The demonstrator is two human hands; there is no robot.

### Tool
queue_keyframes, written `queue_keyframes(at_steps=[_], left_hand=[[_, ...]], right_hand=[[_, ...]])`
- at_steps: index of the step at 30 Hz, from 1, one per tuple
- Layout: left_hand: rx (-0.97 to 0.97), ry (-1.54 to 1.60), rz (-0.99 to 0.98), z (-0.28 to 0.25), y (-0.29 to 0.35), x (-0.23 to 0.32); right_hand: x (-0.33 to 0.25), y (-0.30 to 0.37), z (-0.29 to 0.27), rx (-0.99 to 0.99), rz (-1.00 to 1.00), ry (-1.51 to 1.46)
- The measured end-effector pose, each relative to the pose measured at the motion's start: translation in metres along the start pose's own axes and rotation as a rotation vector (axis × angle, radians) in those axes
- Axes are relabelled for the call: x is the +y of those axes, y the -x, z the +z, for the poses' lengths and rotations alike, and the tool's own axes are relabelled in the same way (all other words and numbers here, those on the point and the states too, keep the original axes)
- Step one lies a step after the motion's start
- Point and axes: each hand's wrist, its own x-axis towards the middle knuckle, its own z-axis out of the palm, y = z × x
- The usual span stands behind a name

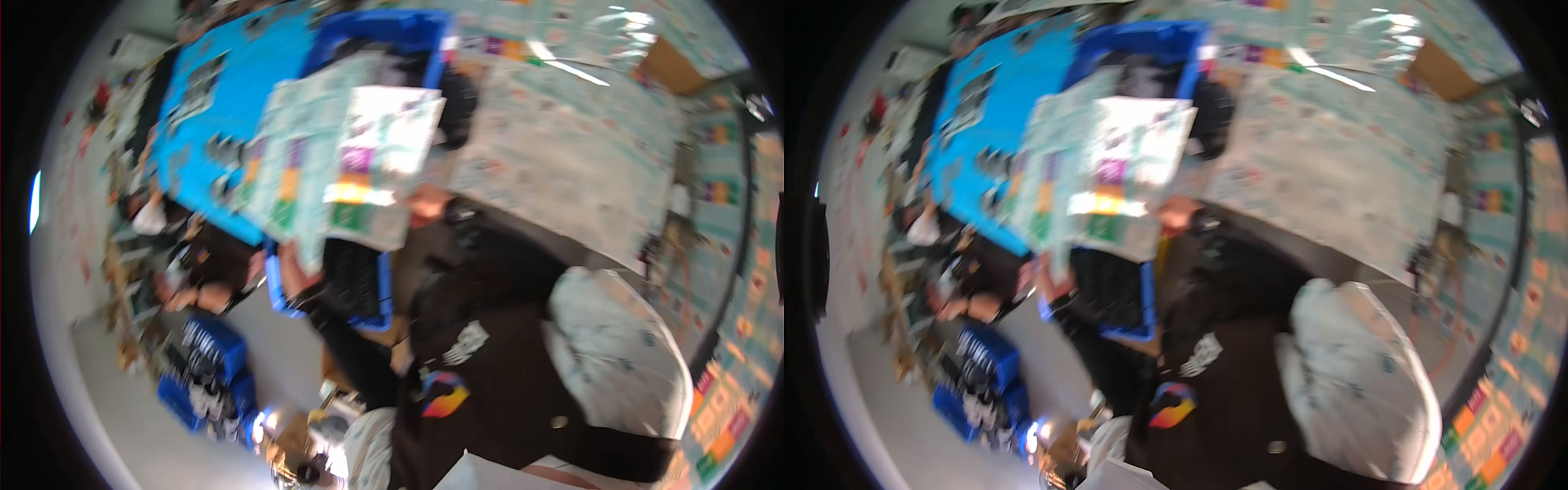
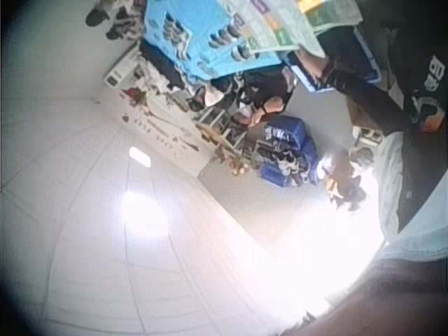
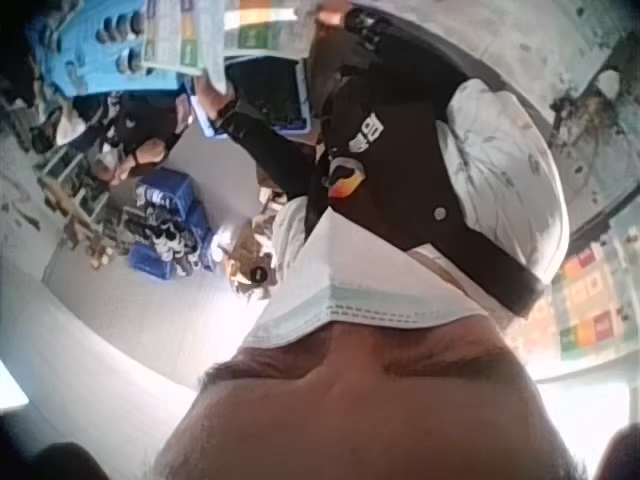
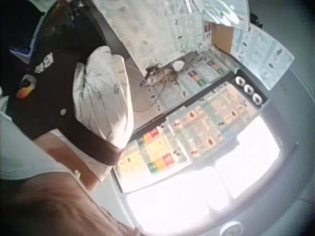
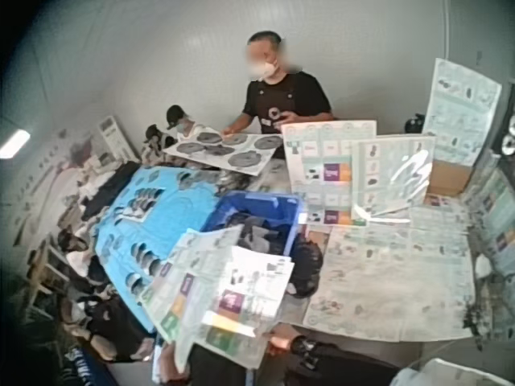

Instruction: Applying adhesive and assembling shoe components in a factory setting.

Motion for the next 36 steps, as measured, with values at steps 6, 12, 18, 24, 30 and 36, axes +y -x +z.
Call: queue_keyframes(at_steps=[6,12,18,24,30,36], left_hand=[[0.061,0.054,0.148,0.052,0.023,0.003],[0.005,-0.018,0.289,-0.036,0.045,0.001],[0.053,0.028,0.367,-0.051,0.098,0.008],[0.072,0.163,0.384,-0.053,0.118,-0.011],[0.095,0.285,0.353,-0.044,0.121,-0.029],[0.076,0.235,0.297,-0.054,0.112,-0.056]], right_hand=[[0.028,0.01,-0.016,0.154,0.047,-0.304],[0.028,0.002,-0.004,0.557,-0.034,-0.303],[0.013,-0.008,-0.002,0.898,-0.215,0.146],[0.013,-0.049,-0.116,0.888,-0.439,-0.133],[-0.033,-0.078,-0.222,1.031,-0.324,0.0],[-0.069,-0.093,-0.248,0.97,0.029,0.555]])
